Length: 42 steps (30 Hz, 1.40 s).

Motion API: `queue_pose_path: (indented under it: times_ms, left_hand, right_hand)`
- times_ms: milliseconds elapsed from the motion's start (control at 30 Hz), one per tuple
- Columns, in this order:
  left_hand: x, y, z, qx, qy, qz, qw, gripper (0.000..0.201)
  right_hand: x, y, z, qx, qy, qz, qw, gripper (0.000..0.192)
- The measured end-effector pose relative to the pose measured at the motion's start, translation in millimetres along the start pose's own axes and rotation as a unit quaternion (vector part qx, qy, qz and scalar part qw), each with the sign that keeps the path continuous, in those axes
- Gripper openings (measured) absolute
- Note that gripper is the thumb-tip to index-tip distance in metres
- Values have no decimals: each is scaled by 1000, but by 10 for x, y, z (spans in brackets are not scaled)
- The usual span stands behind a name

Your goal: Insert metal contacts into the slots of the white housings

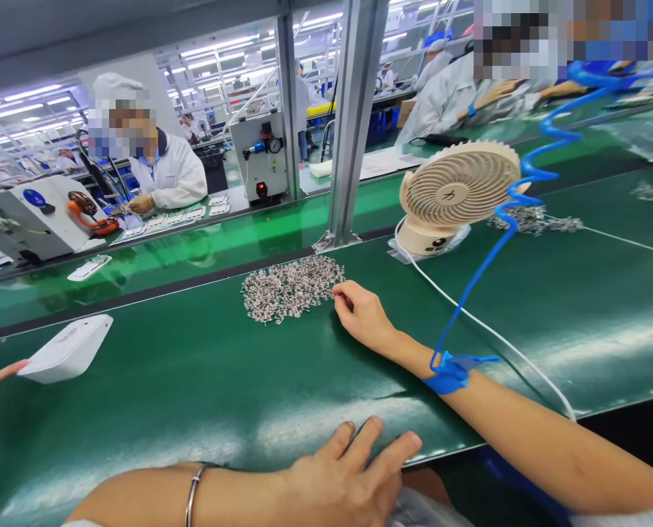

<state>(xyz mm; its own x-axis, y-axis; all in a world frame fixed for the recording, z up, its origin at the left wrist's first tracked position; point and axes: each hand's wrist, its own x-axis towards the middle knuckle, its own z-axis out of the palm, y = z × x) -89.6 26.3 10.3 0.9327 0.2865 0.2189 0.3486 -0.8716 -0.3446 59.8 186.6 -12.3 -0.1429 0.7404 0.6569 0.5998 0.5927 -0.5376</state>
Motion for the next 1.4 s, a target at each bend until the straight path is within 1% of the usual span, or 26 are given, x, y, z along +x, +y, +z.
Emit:
queue_pose_path:
  times_ms: [233,533,767,867,933,1067,1133,1200,1267,1333,1400]
  left_hand:
    - [6,6,4,2,18,-9,1000,36]
    - [-6,35,67,4,30,-18,999,33]
    - [2,31,47,8,37,-19,999,33]
    - [5,22,32,9,28,-14,999,33]
    - [4,13,21,8,15,-10,1000,33]
    - [-11,1,1,-8,-20,11,1000,36]
    - [-23,4,4,-16,-34,18,999,36]
    - [-32,11,15,-20,-37,21,999,36]
    - [-36,14,32,-25,-34,20,999,36]
    - [-35,11,46,-30,-31,19,999,35]
    - [-35,4,53,-33,-29,19,999,35]
  right_hand:
    - [16,17,-10,20,3,44,999,11]
    - [26,0,-52,-5,10,88,996,16]
    - [40,-23,-59,40,3,115,993,9]
    - [38,-14,-58,42,-7,130,991,10]
    - [46,-3,-72,33,-10,123,992,10]
    - [85,35,-171,-24,-3,83,996,12]
    - [100,74,-258,-80,0,73,994,13]
    - [97,131,-363,-151,12,80,985,14]
    - [73,204,-481,-224,37,110,968,14]
    - [34,292,-616,-291,60,153,943,15]
    - [-3,400,-768,-347,62,195,915,17]
